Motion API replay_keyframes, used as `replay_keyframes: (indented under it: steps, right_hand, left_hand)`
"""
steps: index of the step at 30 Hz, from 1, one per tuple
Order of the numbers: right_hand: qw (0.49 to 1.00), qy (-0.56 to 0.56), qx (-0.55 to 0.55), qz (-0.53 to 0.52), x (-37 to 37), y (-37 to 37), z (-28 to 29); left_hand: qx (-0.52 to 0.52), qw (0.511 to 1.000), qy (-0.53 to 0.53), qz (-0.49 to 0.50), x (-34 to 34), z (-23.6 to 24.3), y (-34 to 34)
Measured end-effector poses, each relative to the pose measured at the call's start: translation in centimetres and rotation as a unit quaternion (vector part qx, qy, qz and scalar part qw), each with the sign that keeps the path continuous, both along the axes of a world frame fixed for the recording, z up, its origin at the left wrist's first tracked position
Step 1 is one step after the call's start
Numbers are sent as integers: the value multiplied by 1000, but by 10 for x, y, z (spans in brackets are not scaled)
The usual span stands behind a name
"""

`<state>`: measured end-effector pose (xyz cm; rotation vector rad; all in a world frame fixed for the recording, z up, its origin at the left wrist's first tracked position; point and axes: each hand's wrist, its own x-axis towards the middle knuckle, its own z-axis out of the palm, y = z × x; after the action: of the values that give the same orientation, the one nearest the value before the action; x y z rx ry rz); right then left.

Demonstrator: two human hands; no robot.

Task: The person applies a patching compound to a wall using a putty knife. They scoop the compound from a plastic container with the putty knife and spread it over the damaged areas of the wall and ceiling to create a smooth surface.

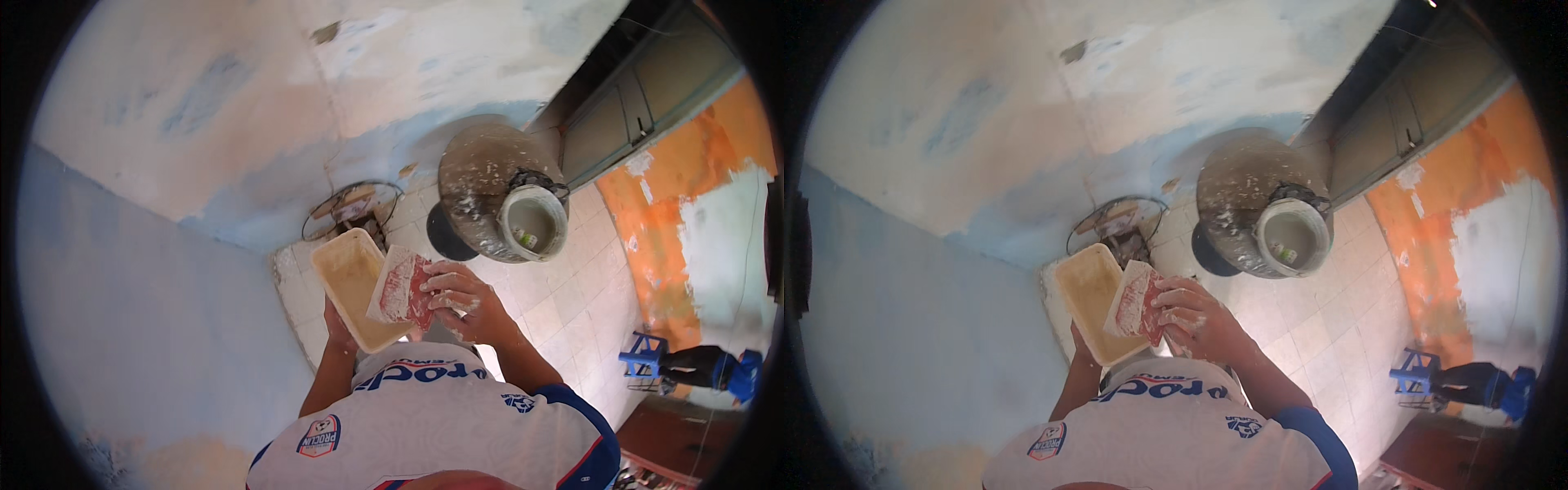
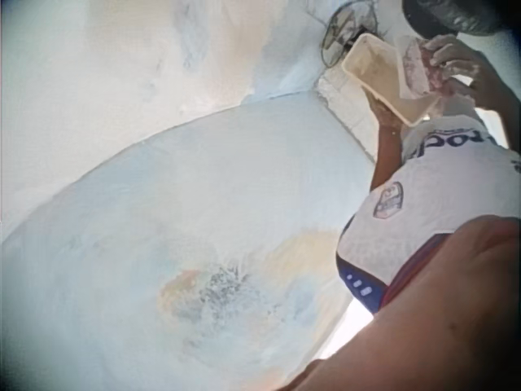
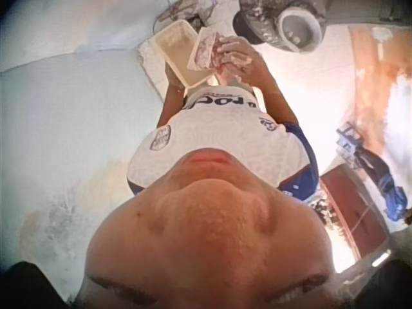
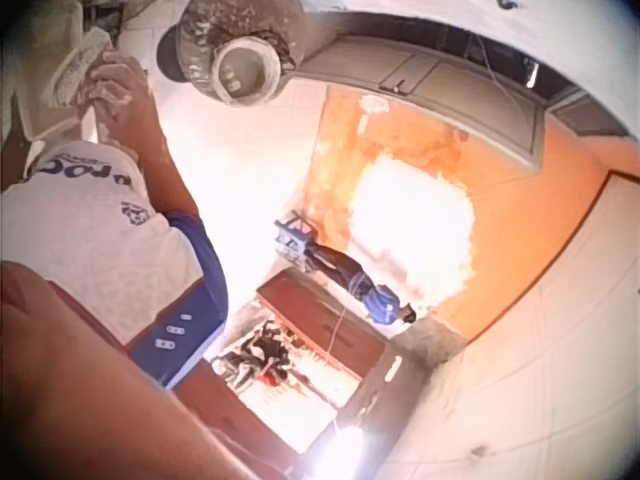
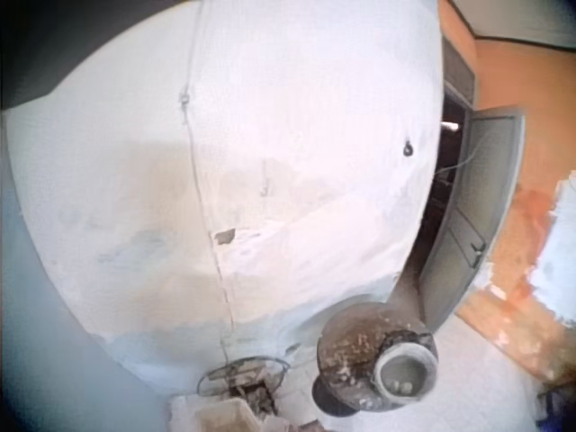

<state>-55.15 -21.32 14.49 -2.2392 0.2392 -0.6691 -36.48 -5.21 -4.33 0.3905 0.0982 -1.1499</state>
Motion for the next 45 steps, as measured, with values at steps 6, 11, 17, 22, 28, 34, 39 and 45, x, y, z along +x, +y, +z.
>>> replay_keyframes:
  steps: [6,11,17,22,28,34,39,45]
  right_hand:
    - [998,-47,10,-41,-138,-53,-3]
    - [992,-51,-36,-111,-295,-120,-4]
    - [990,3,-84,-112,-443,-169,-10]
    - [988,32,-97,-115,-511,-211,3]
    - [987,69,-92,-112,-544,-274,3]
    - [976,25,-143,-160,-551,-374,-25]
    - [956,7,-238,-174,-556,-482,-14]
    - [958,-40,-59,-279,-562,-592,-26]
  left_hand:
    - [37,996,-36,-73,-95,29,-72]
    - [-8,993,-29,-111,-235,45,-162]
    - [54,987,-56,-138,-388,43,-231]
    - [85,978,-40,-184,-451,58,-272]
    - [47,979,-35,-196,-490,48,-349]
    - [22,976,-52,-208,-527,49,-453]
    - [16,975,-4,-223,-541,55,-555]
    - [16,976,-65,-205,-534,57,-659]
